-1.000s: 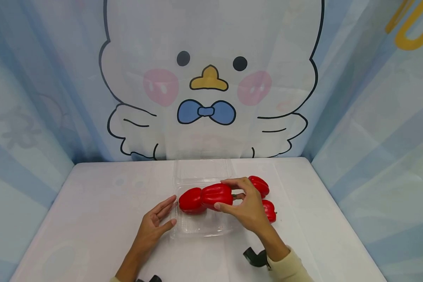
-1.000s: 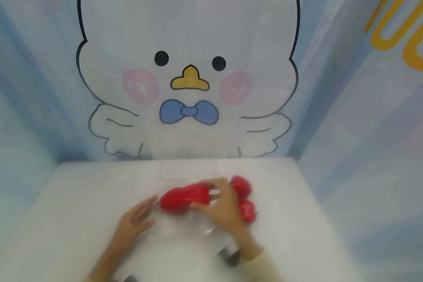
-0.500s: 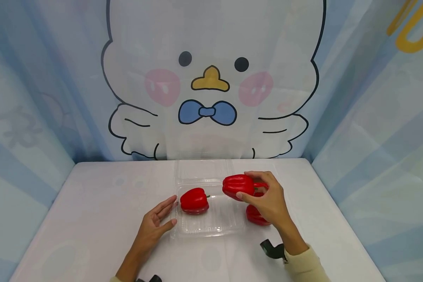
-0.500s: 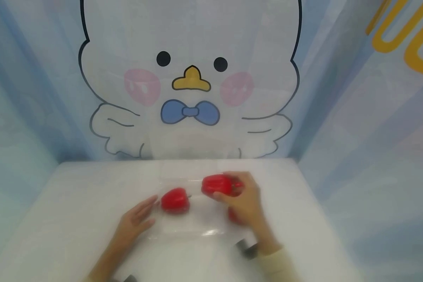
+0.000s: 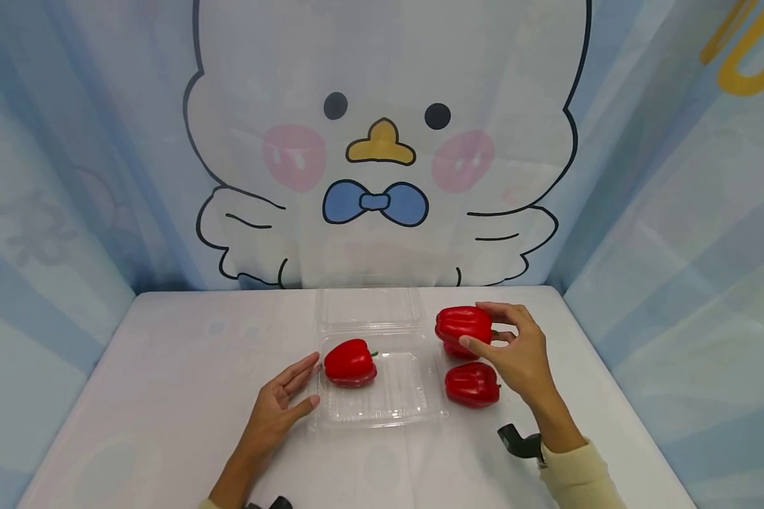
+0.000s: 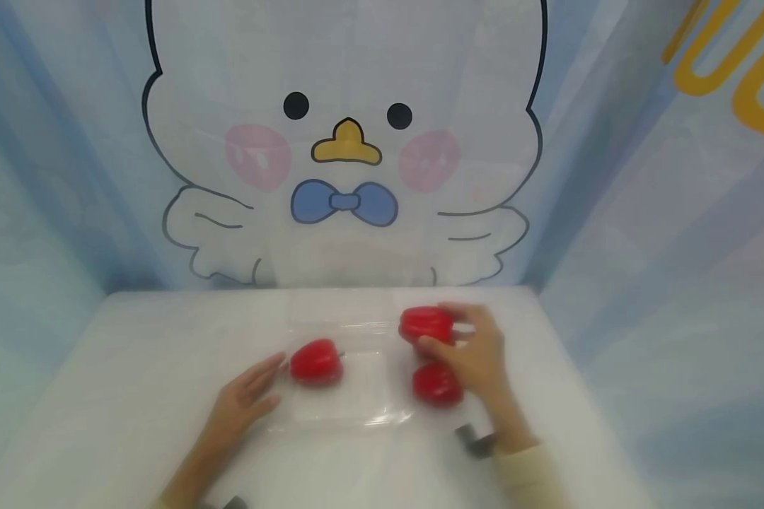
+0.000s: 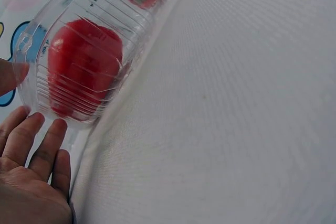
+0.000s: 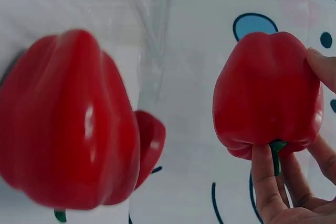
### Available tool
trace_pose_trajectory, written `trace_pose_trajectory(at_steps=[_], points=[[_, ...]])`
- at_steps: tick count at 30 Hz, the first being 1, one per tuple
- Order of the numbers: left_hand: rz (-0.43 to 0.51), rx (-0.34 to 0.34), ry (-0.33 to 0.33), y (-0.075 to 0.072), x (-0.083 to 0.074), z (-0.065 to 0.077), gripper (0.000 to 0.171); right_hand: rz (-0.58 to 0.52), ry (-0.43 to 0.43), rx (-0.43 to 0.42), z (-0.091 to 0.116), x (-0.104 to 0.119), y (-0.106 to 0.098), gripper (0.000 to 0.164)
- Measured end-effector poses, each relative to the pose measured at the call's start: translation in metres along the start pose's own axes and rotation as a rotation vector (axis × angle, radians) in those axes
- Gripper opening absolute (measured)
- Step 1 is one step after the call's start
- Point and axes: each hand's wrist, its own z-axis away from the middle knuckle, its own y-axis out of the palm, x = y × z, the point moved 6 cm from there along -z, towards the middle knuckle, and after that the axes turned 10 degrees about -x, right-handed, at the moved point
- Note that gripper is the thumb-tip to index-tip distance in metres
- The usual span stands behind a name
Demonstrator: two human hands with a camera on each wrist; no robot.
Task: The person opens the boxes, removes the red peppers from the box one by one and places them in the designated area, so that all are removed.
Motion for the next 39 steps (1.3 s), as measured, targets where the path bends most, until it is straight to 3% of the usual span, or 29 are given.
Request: trace_pose_trajectory(at_steps=[7, 21, 39], points=[[-0.001, -0.002, -0.012, -0.001, 0.003, -0.001, 0.071, -0.013, -0.01, -0.038, -0.009, -0.013, -0.013, 0.065], [-0.005, 0.001, -0.008, -0.002, 0.005, -0.003, 0.071, 0.064, -0.012, -0.104, -0.025, -0.051, -0.031, 0.066], [-0.004, 0.004, 0.008, 0.0, -0.003, 0.001, 0.069, 0.119, 0.042, -0.081, -0.035, -0.106, -0.044, 0.067]])
